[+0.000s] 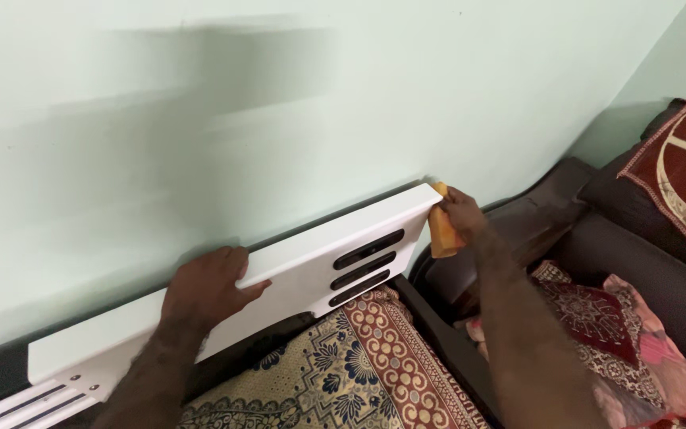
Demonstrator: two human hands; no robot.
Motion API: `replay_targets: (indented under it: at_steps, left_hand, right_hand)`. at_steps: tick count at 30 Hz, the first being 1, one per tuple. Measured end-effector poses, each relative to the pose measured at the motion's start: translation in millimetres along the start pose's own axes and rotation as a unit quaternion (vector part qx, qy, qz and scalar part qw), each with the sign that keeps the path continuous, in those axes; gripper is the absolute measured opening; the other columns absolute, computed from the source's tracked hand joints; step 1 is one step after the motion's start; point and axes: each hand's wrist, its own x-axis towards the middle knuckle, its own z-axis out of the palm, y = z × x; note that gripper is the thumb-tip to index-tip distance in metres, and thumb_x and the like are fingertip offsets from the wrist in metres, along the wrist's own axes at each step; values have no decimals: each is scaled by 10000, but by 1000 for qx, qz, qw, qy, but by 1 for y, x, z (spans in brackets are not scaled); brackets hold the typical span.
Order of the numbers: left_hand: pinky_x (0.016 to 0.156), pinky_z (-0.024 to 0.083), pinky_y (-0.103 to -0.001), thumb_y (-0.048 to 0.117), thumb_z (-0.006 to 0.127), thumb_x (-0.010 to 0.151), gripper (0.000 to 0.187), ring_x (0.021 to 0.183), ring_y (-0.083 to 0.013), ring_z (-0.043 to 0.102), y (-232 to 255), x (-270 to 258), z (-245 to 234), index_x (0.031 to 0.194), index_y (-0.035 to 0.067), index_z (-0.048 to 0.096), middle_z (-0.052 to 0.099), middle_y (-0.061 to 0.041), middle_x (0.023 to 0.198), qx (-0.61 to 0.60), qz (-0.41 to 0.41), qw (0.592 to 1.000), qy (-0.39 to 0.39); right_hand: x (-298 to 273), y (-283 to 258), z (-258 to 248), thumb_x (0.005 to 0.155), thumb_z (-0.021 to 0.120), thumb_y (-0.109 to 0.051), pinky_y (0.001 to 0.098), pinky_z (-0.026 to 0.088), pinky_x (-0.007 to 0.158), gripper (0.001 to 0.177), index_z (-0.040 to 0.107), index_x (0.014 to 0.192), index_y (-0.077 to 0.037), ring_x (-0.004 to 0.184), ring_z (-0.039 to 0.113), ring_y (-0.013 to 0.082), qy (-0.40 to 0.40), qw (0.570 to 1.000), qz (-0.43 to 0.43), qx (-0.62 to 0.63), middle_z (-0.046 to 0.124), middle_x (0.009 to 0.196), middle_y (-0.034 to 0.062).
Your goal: The person wipes the surface of a white and black headboard with a yellow cloth. They move along the length of the headboard, cleaning the top edge and the slatted sections.
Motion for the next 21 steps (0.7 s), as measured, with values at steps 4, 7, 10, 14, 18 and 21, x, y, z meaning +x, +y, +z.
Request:
replay_targets:
  at_steps: [4, 7, 10, 14, 18, 21]
  left_hand:
    - [663, 544, -471, 535, 817, 723, 514, 755, -311, 638, 1, 1, -1, 857, 80, 619, 623, -81, 789, -3, 27, 999, 37]
    - [681, 551, -465, 538, 806, 726, 511, 771, -294, 646, 2, 0, -2, 807, 77, 601, 620, -74, 779, -5, 27, 999, 22]
    - [686, 556, -458, 565, 791, 758, 526, 761, -289, 653, 2, 1, -1, 880, 82, 624, 635, -70, 785, 17, -13, 999, -24]
    - [687, 559, -455, 575, 782, 759, 534, 771, -287, 658, 2, 4, -3, 885, 79, 629, 645, -70, 796, 25, 0, 1000, -13]
    - [695, 564, -452, 586, 778, 749, 534, 781, -283, 662, 3, 2, -2, 877, 89, 632, 648, -65, 809, 18, -11, 999, -25]
    - [681, 562, -460, 579, 781, 739, 537, 783, -289, 662, 0, 2, 1, 868, 81, 626, 642, -70, 802, 18, 9, 1000, 0]
  right_hand:
    - [5, 0, -8, 1058, 500, -135, 370, 581, 882, 376, 542, 1418, -36, 1033, 670, 211, -87, 982, -100, 136, 667, 1223, 112]
    - [1, -7, 3, 1066, 468, -207, 358, 563, 882, 395, 548, 1425, -62, 1016, 664, 201, -28, 998, 14, 54, 675, 1211, 105]
    - [-4, -19, -1, 1049, 479, -208, 381, 579, 844, 400, 556, 1405, -41, 978, 677, 220, -71, 994, -15, 84, 679, 1187, 125]
    - [0, -13, -3, 1054, 496, -232, 373, 573, 837, 410, 544, 1417, -47, 972, 667, 209, -75, 995, 5, 69, 669, 1183, 117]
    - [-6, 13, -16, 1039, 483, -241, 369, 589, 847, 433, 535, 1434, -69, 991, 697, 209, -71, 989, 9, 130, 692, 1196, 103]
    - [-22, 44, -24, 1057, 478, -299, 384, 595, 842, 439, 533, 1434, -81, 983, 709, 227, -31, 977, 14, 209, 699, 1194, 108]
